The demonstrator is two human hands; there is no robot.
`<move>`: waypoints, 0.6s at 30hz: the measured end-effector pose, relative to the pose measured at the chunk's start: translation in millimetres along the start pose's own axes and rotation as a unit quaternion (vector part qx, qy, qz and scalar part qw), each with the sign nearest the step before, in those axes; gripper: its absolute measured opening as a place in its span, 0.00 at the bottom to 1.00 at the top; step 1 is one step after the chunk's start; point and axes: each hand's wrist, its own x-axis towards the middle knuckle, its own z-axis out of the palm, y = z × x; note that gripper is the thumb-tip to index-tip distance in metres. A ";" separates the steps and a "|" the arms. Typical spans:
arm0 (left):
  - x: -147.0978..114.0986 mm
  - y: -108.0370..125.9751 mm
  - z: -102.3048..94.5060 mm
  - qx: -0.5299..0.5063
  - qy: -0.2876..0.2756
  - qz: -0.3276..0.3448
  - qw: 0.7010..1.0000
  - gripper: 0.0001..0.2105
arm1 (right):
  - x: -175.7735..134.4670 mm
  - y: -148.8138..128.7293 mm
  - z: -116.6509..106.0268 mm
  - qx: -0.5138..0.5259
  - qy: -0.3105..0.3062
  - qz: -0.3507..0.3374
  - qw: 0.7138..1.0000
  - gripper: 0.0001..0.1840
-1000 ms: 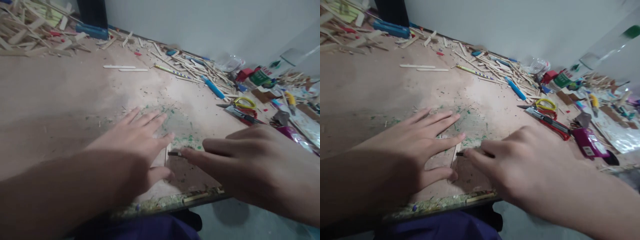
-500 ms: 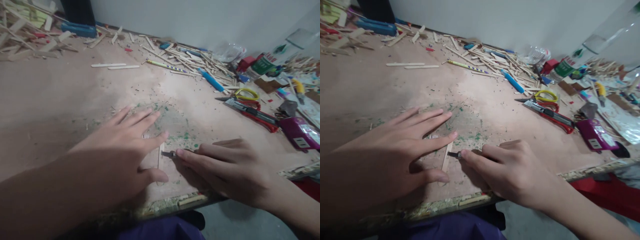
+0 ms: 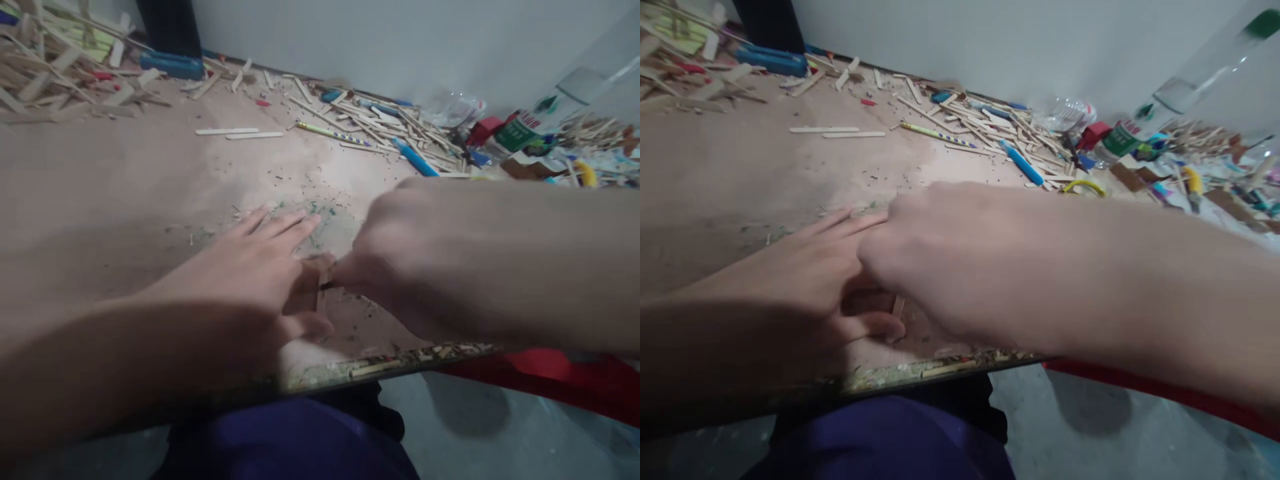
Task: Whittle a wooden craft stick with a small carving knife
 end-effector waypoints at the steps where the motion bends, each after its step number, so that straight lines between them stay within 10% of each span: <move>1: 0.1 2.3 -3.9 -0.010 -0.007 -0.003 1.000 0.24 | 7.9 -0.8 -4.2 0.001 -0.003 -0.007 1.000 0.15; 7: -0.2 9.5 -16.8 -0.004 -0.035 -0.008 0.999 0.16 | 43.0 -13.9 -24.0 0.006 -0.129 0.063 0.990 0.18; 18: 2.7 4.3 -6.9 0.006 -0.057 -0.036 0.998 0.36 | -43.9 -19.7 29.2 -0.089 -0.025 0.085 0.992 0.12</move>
